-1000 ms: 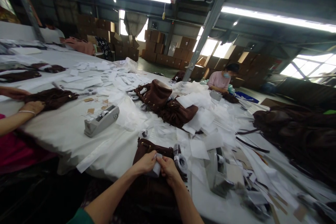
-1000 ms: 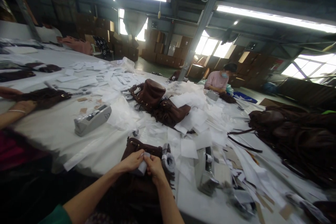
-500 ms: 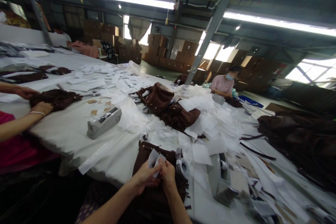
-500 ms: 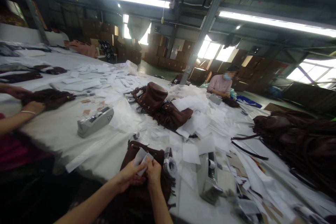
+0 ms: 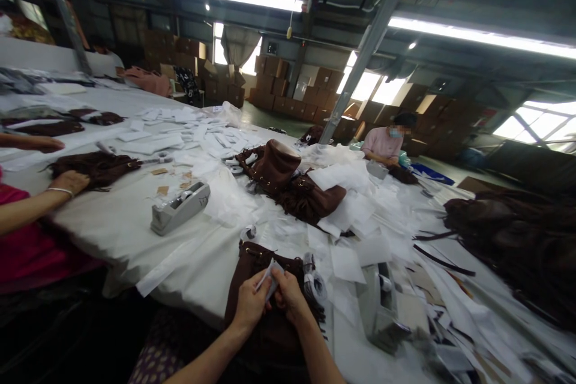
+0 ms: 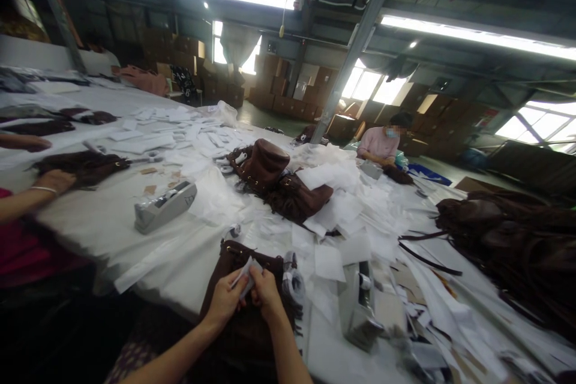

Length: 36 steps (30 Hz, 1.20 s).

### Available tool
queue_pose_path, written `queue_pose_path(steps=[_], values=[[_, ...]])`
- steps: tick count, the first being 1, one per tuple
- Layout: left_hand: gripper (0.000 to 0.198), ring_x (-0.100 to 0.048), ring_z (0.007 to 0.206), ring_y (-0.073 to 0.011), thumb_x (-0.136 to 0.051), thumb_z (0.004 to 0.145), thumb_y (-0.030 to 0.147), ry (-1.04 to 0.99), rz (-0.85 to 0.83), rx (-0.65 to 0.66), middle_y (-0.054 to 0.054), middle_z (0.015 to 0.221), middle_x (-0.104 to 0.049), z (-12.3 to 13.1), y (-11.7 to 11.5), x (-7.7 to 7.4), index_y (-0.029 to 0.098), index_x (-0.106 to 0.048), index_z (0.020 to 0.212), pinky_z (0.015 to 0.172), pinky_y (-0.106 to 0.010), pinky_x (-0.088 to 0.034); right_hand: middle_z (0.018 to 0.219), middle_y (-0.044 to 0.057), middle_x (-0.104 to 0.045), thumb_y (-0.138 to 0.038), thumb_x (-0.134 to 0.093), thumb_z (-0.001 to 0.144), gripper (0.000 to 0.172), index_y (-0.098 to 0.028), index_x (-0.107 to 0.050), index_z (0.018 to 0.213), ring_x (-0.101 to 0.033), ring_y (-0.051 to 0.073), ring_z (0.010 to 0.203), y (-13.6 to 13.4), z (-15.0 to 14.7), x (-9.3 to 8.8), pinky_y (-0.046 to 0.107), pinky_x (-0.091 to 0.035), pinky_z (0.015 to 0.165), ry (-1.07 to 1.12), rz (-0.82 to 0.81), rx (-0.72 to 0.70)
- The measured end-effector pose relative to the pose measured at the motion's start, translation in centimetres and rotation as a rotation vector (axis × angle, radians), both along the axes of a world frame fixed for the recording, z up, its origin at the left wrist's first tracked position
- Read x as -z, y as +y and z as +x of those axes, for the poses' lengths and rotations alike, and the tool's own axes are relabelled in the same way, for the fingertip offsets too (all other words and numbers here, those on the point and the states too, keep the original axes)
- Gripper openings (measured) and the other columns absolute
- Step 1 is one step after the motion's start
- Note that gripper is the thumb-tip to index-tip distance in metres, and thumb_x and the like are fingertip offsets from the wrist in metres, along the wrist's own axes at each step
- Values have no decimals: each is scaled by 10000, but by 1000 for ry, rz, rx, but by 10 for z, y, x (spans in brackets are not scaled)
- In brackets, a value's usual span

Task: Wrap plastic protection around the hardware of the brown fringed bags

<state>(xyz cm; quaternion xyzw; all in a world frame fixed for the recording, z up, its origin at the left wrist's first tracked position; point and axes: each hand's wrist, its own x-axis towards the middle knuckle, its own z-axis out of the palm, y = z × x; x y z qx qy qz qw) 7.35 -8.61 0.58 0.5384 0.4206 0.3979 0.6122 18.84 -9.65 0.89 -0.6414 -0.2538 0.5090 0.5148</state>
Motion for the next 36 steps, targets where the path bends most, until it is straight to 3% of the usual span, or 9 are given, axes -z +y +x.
queue_pose_path(steps=[9,13,18,23,26,29,33,35,36], values=[[434,-510,435,-142,-574,793,409,105,98,-86,-49,709,-693,-1,-3,10,171,-668,1144,456,-253,-441,317,-75,-364,-471,-640,699,360,-181,-481,557,-289,52,271,6,-8,11,180,-156,281,-44,-4,57],[364,-545,525,-156,-581,775,270,119,218,34,-51,764,-678,-11,-2,21,235,-680,1124,589,-262,-480,288,-75,-348,-511,-591,719,405,-186,-457,516,-236,40,238,-2,-4,13,170,-135,265,25,-25,25],[504,-601,791,-193,-489,742,92,162,410,271,-63,856,-657,-27,2,22,258,-629,1197,813,-283,-464,304,-77,-356,-437,-603,686,334,-171,-481,526,-240,34,249,-11,0,11,156,-142,273,140,-14,2],[517,-584,810,-198,-462,732,74,233,458,330,-75,862,-642,-30,5,19,252,-637,1185,806,-279,-464,392,-58,-423,-580,-518,717,431,-170,-494,583,-321,47,295,-16,-1,11,163,-230,287,218,67,49],[480,-586,799,-202,-489,728,89,220,406,318,-72,845,-642,-29,4,13,250,-660,1147,805,-281,-458,422,-55,-462,-630,-579,683,476,-158,-526,647,-374,56,320,-18,-4,14,168,-275,302,206,115,73],[400,-597,820,-199,-530,732,124,154,315,310,-54,856,-657,-30,2,2,246,-677,1083,827,-275,-441,363,-75,-435,-564,-710,614,452,-154,-521,636,-330,44,288,-19,-7,19,167,-243,292,157,146,97],[472,-582,660,-148,-647,698,288,-5,-131,282,-21,779,-654,-30,5,-13,188,-550,1149,647,-239,-445,325,-67,-437,-593,-695,621,473,-151,-528,628,-298,42,260,-18,-10,23,173,-209,279,107,167,121],[446,-563,597,-137,-600,732,460,-64,-340,312,-31,727,-645,-28,9,-17,150,-565,1050,569,-228,-424,312,-63,-438,-597,-692,624,474,-154,-526,616,-294,43,248,-18,-11,24,175,-192,273,82,174,126],[440,-559,575,-136,-553,749,528,-46,-364,325,-39,693,-640,-26,11,-18,137,-588,946,545,-226,-414,304,-62,-434,-598,-691,627,474,-155,-526,608,-292,44,242,-18,-11,24,176,-183,270,69,177,128]])
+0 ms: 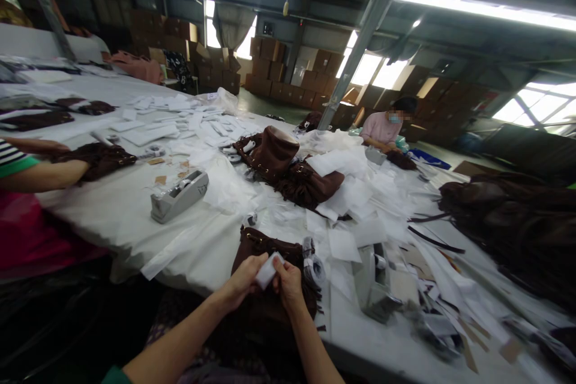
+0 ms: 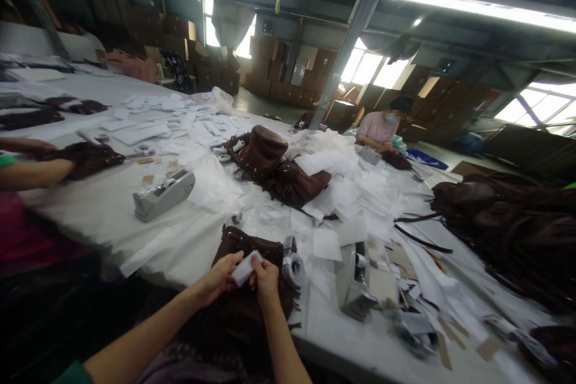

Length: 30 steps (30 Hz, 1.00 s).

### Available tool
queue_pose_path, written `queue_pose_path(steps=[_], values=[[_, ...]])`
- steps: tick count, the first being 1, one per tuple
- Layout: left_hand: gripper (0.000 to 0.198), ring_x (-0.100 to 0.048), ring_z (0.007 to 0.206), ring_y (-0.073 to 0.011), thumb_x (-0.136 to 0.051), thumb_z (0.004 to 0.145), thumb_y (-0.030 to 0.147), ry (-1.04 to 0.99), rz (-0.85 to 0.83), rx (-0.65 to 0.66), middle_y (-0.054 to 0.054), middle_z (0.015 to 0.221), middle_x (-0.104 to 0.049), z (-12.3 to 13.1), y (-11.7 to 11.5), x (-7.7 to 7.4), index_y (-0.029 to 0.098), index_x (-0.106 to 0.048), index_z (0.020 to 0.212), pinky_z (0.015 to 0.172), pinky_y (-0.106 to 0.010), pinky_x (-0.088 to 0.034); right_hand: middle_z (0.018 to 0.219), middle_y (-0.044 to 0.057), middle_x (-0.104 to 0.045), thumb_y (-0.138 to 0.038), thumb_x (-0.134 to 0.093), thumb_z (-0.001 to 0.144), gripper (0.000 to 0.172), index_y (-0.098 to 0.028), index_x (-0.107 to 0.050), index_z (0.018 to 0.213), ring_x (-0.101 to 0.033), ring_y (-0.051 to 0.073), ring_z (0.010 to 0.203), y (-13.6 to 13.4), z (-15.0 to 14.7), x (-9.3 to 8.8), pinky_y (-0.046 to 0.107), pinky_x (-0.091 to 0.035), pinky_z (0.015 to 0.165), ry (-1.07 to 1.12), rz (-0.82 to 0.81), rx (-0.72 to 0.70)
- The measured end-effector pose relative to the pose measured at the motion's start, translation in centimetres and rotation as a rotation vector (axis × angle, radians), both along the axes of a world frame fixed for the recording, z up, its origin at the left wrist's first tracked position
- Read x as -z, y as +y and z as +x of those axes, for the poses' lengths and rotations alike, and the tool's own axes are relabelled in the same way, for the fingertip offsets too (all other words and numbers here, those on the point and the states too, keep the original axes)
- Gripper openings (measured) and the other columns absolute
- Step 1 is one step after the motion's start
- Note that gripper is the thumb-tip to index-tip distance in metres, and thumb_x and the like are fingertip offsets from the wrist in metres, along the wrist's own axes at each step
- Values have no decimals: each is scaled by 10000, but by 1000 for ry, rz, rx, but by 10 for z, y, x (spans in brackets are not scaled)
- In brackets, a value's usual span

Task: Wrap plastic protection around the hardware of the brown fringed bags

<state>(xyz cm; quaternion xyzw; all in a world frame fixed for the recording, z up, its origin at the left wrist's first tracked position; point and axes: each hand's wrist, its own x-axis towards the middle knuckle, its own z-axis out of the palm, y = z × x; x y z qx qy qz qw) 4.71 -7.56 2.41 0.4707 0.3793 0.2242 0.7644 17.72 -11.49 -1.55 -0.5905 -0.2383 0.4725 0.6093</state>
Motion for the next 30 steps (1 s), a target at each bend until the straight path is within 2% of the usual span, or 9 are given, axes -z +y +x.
queue_pose_path(steps=[3,6,16,20,22,24,26,29,30], values=[[422,-529,472,-134,-576,718,570,174,159,-5,-25,548,-600,8,2,2,149,-555,693,466,-224,-362,282,-65,-413,-607,-676,643,476,-156,-533,591,-287,46,227,-1,-2,2,177,-164,266,-41,1,13],[352,-501,412,-128,-642,687,502,269,227,-64,10,490,-567,14,0,8,174,-516,670,422,-224,-321,270,-67,-396,-624,-651,663,489,-155,-540,579,-273,46,218,-3,-3,2,181,-153,265,-76,-5,23],[349,-446,414,-77,-581,726,499,87,78,-32,17,544,-540,13,-19,7,166,-477,734,372,-167,-255,275,-65,-354,-706,-479,740,553,-207,-424,508,-289,68,239,-3,-5,-4,206,-181,284,-192,-40,76],[384,-287,343,-13,-592,726,528,-126,11,-56,43,568,-511,18,-28,21,162,-476,731,337,-146,-161,305,-37,-385,-696,-375,796,575,-208,-441,498,-365,100,282,-4,-5,-8,218,-238,307,-305,-70,166],[395,-288,330,-17,-582,733,542,-97,47,-92,60,535,-475,21,-30,31,160,-486,714,322,-144,-173,327,-22,-423,-670,-409,795,560,-194,-498,515,-407,115,314,-7,1,-13,220,-259,323,-370,-85,208],[398,-347,330,-44,-568,741,552,-32,103,-130,63,503,-463,24,-31,38,163,-491,701,313,-153,-232,366,-8,-472,-636,-466,784,522,-180,-555,549,-452,129,359,-19,17,-23,221,-287,350,-427,-91,237],[397,-405,345,-73,-559,745,556,8,149,-143,55,487,-478,26,-32,42,167,-496,696,323,-174,-307,447,16,-549,-600,-459,803,494,-169,-615,619,-515,150,442,-42,48,-39,230,-345,411,-579,-119,347],[398,-446,371,-95,-557,745,561,18,181,-132,43,485,-505,27,-33,41,167,-510,706,346,-193,-364,747,85,-691,-526,-339,866,505,-158,-685,853,-617,201,707,-88,117,-66,263,-440,620,-1002,-318,749],[401,-449,375,-97,-556,745,564,18,188,-126,42,483,-507,27,-33,41,166,-513,710,348,-194,-367,873,127,-699,-503,-319,870,517,-139,-682,928,-619,230,826,-102,142,-74,285,-440,688,-1034,-375,820]])
